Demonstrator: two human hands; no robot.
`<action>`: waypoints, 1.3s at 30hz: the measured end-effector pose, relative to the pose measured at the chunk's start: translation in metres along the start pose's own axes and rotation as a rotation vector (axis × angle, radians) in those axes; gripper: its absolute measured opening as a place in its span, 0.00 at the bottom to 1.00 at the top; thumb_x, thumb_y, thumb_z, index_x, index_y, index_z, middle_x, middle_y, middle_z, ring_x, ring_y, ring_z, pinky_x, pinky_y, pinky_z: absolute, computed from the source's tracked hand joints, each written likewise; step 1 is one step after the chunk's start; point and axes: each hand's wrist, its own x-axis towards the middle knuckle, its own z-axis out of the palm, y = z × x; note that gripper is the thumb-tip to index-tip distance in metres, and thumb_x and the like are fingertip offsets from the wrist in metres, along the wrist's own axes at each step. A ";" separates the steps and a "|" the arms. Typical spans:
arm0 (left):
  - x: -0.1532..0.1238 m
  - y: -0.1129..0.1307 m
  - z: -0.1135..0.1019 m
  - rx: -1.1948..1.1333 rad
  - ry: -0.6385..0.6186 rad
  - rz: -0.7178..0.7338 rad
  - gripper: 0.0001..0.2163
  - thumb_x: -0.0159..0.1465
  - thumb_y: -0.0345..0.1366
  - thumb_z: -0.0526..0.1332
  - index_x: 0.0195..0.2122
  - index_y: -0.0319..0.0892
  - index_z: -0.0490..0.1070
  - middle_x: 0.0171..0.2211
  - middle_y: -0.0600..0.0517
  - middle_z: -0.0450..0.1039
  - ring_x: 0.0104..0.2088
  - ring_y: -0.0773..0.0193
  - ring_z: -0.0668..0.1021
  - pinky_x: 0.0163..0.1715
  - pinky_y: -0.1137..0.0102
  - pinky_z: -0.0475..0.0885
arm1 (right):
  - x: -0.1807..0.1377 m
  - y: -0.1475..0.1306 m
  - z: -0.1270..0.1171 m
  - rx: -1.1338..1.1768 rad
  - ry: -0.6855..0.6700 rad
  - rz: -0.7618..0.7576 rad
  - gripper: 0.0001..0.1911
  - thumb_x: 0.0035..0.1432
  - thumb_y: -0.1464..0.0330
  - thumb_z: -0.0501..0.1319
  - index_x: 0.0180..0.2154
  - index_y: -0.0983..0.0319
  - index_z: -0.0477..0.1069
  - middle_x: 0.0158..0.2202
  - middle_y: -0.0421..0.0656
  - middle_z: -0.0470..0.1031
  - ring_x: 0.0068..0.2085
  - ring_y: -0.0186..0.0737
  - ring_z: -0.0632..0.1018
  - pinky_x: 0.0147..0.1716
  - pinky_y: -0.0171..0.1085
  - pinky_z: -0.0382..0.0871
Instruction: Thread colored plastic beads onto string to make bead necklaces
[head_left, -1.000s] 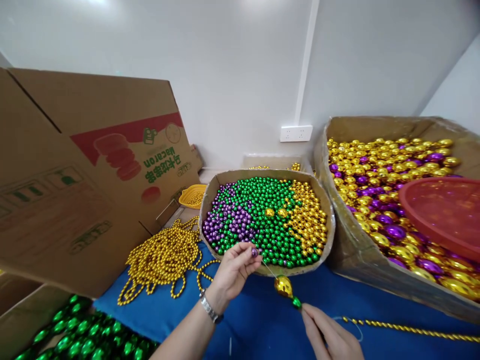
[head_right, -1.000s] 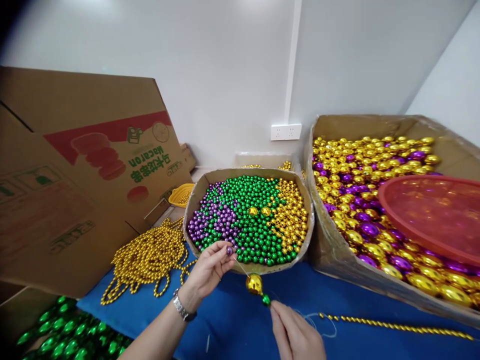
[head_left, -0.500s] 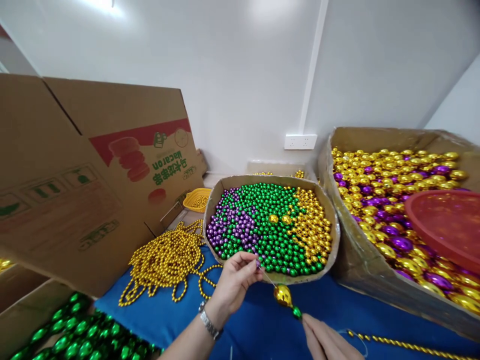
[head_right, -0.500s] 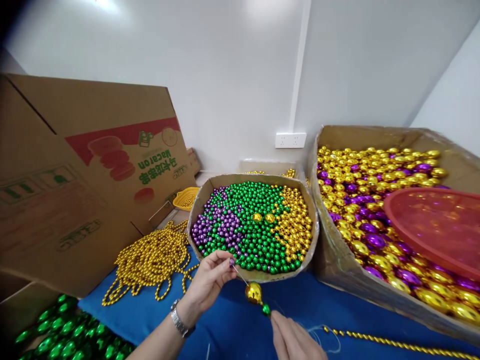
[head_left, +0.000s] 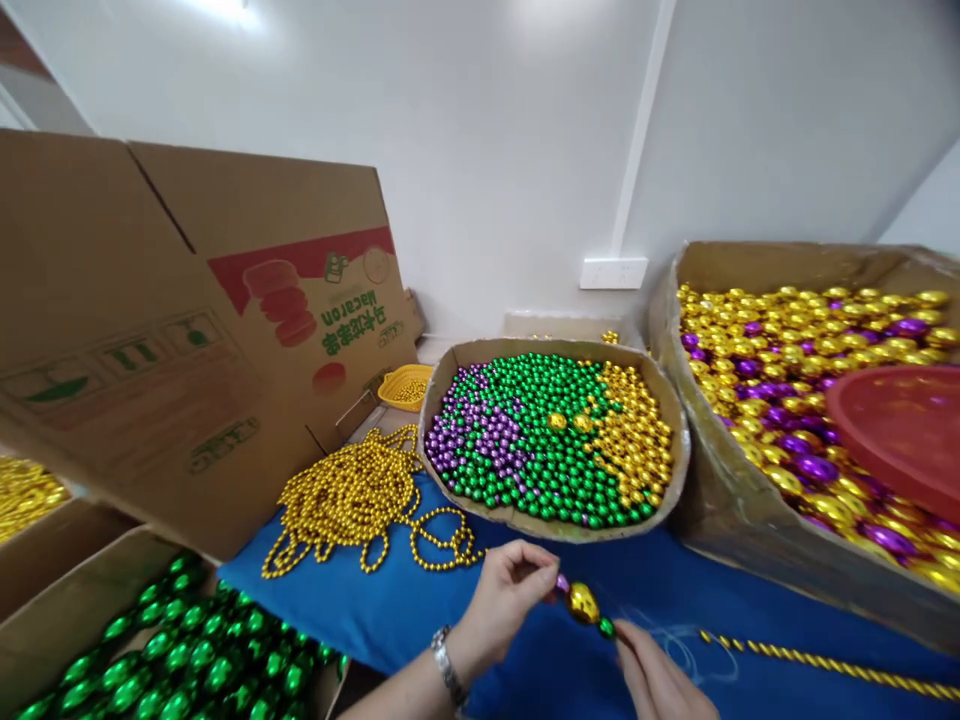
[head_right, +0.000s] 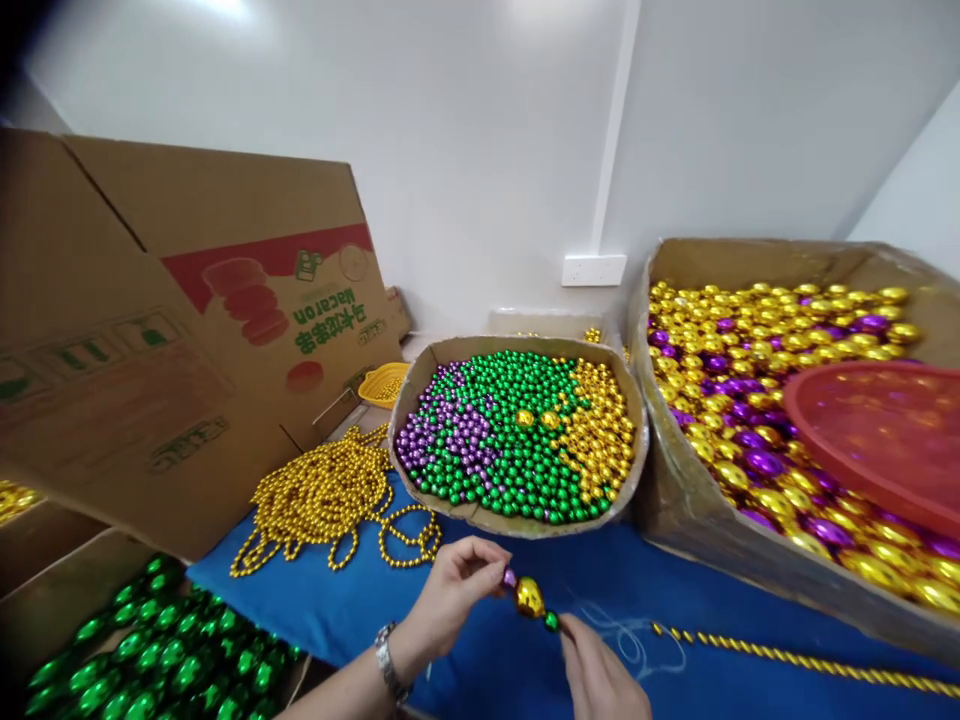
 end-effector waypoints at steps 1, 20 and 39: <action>-0.001 -0.006 -0.001 0.089 0.002 0.031 0.10 0.54 0.41 0.66 0.30 0.38 0.75 0.32 0.48 0.75 0.30 0.64 0.74 0.32 0.71 0.69 | -0.004 0.001 0.000 0.000 -0.028 0.026 0.18 0.66 0.60 0.47 0.41 0.59 0.72 0.34 0.44 0.80 0.33 0.39 0.82 0.30 0.31 0.76; -0.028 0.029 0.010 0.415 -0.071 0.294 0.05 0.59 0.37 0.63 0.33 0.43 0.76 0.30 0.50 0.76 0.32 0.62 0.75 0.34 0.73 0.67 | 0.017 -0.024 -0.022 0.180 -0.170 0.112 0.15 0.66 0.67 0.48 0.42 0.60 0.72 0.36 0.45 0.78 0.37 0.37 0.79 0.37 0.35 0.73; 0.012 -0.080 0.060 1.029 -0.455 0.509 0.15 0.63 0.29 0.53 0.49 0.47 0.68 0.49 0.46 0.67 0.46 0.56 0.70 0.46 0.61 0.68 | 0.050 -0.076 -0.153 0.718 0.174 0.449 0.12 0.64 0.60 0.52 0.39 0.60 0.67 0.20 0.35 0.64 0.21 0.31 0.70 0.20 0.30 0.66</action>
